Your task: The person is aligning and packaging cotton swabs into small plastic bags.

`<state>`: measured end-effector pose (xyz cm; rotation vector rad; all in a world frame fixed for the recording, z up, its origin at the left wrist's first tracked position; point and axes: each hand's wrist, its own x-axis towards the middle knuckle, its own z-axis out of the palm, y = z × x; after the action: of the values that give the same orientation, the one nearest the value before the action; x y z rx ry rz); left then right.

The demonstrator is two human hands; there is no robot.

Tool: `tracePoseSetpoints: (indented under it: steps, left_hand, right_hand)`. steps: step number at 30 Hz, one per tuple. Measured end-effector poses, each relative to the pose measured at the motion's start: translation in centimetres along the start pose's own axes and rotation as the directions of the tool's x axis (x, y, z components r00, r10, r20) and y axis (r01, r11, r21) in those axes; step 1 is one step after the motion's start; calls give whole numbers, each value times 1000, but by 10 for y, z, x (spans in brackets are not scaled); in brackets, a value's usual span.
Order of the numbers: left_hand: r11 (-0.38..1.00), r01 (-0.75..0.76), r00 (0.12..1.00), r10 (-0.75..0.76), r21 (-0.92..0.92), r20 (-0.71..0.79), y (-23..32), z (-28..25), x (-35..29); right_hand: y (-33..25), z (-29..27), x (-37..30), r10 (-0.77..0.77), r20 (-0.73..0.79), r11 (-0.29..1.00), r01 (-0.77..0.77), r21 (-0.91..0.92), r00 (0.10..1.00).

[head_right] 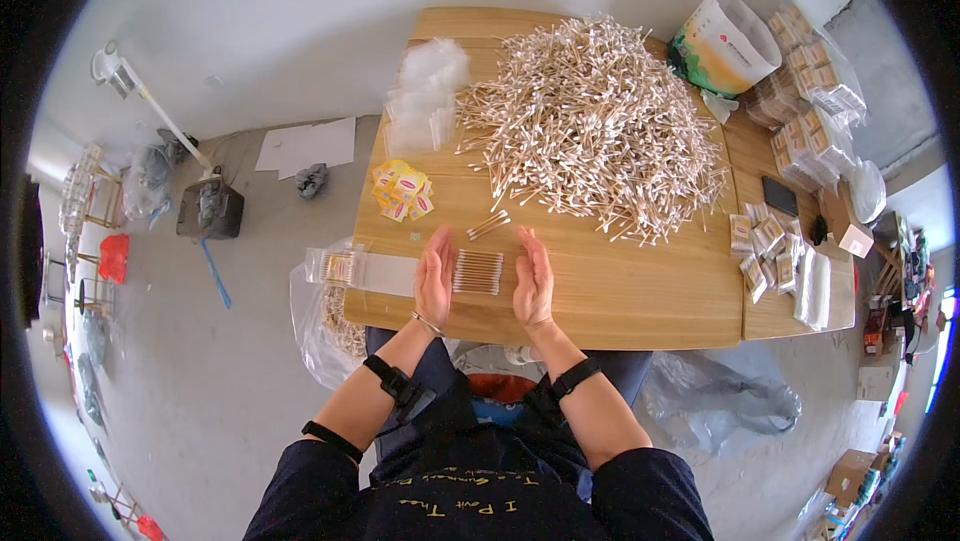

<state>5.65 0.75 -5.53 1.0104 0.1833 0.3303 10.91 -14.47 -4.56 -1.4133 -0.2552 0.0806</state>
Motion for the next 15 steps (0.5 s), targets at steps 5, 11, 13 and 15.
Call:
tracePoseSetpoints:
  steps: [5, 11, 13, 15]
  left_hand:
    - [1000, -10, 1000, 10, -15, -1, -6, 0, 4]
    - [988, -10, 1000, 11, 152, -4, -3, -4, 2]
    - [989, 4, 1000, -5, 146, 6, 0, -4, 0]
    - [987, 1, 1000, -4, 159, 20, 1, -2, 1]
  right_hand:
    - [16, 23, 2, -82, 70, 955, 98, -278, 994]
    - [-2, 34, -7, -105, 241, 781, 230, -580, 965]
    - [-5, 34, -6, -99, 251, 799, 227, -557, 963]
    - [-6, 34, -6, -95, 258, 816, 224, -532, 961]
